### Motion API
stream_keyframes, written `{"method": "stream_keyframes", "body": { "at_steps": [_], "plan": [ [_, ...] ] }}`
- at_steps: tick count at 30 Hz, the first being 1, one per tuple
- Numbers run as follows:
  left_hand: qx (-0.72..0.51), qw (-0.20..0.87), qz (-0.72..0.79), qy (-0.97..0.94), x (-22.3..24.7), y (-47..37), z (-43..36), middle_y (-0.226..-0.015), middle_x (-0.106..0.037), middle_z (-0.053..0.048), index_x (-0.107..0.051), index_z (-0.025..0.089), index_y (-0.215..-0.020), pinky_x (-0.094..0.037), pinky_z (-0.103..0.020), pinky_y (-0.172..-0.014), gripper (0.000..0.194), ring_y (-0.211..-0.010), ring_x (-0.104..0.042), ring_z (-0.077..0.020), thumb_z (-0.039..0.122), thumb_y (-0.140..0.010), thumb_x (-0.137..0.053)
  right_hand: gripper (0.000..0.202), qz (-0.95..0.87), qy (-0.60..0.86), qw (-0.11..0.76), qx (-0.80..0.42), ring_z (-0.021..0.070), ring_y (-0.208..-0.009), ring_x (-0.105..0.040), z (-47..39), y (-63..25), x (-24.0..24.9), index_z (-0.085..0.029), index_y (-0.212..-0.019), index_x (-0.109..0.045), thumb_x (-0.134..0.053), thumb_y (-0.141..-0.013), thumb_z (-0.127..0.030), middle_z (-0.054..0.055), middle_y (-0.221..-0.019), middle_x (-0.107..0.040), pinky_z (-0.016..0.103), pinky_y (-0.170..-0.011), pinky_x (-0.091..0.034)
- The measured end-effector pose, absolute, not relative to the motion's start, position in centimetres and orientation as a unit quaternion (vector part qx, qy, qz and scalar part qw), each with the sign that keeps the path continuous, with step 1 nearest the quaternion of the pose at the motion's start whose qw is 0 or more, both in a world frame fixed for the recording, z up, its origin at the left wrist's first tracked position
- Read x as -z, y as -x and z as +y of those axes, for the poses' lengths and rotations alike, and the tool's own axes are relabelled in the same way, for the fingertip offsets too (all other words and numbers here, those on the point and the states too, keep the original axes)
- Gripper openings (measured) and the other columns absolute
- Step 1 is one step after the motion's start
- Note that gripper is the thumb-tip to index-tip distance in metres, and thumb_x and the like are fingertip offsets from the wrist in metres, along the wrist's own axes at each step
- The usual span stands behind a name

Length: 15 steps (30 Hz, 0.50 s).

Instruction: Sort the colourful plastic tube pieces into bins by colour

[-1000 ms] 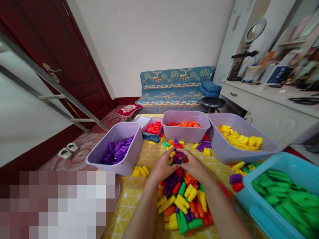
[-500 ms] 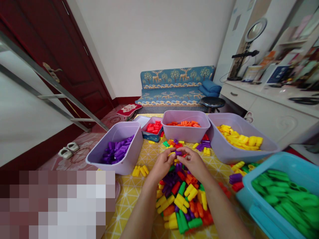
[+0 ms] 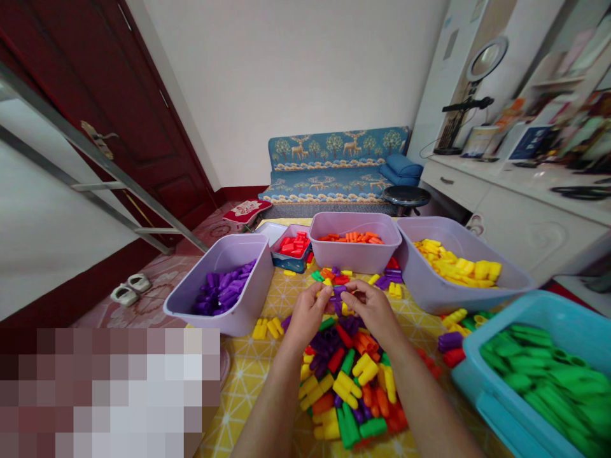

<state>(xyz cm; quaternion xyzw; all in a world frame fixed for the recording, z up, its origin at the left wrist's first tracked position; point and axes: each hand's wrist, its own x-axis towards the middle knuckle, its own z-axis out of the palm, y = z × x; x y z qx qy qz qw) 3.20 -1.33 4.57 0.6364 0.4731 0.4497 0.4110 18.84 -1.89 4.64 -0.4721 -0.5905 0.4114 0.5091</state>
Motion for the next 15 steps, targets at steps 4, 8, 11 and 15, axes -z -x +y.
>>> {"method": "stream_keyframes", "body": {
  "at_steps": [4,8,11,15],
  "plan": [
    [-0.442,0.409,0.480,-0.638,-4.4,-3.5,-1.3,-0.056,-0.051,0.003,-0.050,0.016,-0.066,-0.035,-0.021,-0.052,0.040,-0.052,-0.049,-0.0104,0.048,-0.089,-0.041,0.022,-0.535,0.457,0.527,-0.477,0.0147,-0.059,-0.058,-2.1,-18.3,-4.4,-0.020,-0.077,-0.062,-0.066,-0.073,-0.041,-0.001,-0.067,-0.062,0.025,-0.055,-0.045],
    [-0.456,0.348,0.497,-0.651,-4.7,-3.5,-1.4,-0.055,-0.051,0.003,-0.053,0.017,-0.065,-0.035,-0.022,-0.054,0.038,-0.053,-0.048,-0.0109,0.043,-0.090,-0.041,0.031,-0.465,0.485,0.560,-0.485,0.0167,-0.059,-0.060,-2.0,-18.5,-4.3,-0.019,-0.077,-0.064,-0.071,-0.066,-0.047,0.001,-0.067,-0.064,0.028,-0.056,-0.049],
    [-0.456,0.321,0.501,-0.662,-5.1,-2.9,-1.5,-0.060,-0.057,0.001,-0.060,0.016,-0.071,-0.038,-0.023,-0.058,0.037,-0.057,-0.052,-0.0124,0.040,-0.091,-0.041,0.035,-0.386,0.498,0.615,-0.474,0.0156,-0.057,-0.059,-1.9,-19.5,-4.5,-0.019,-0.076,-0.063,-0.073,-0.063,-0.050,-0.001,-0.063,-0.061,0.028,-0.054,-0.051],
    [-0.414,0.310,0.461,-0.721,-5.1,-2.6,-1.5,-0.089,-0.069,-0.006,-0.070,0.017,-0.088,-0.044,-0.028,-0.079,0.024,-0.086,-0.061,-0.0192,0.038,-0.082,-0.059,0.036,-0.387,0.489,0.612,-0.487,0.0148,-0.060,-0.059,-1.9,-20.2,-4.9,-0.019,-0.080,-0.064,-0.075,-0.062,-0.048,0.000,-0.069,-0.062,0.025,-0.051,-0.052]
  ]
}}
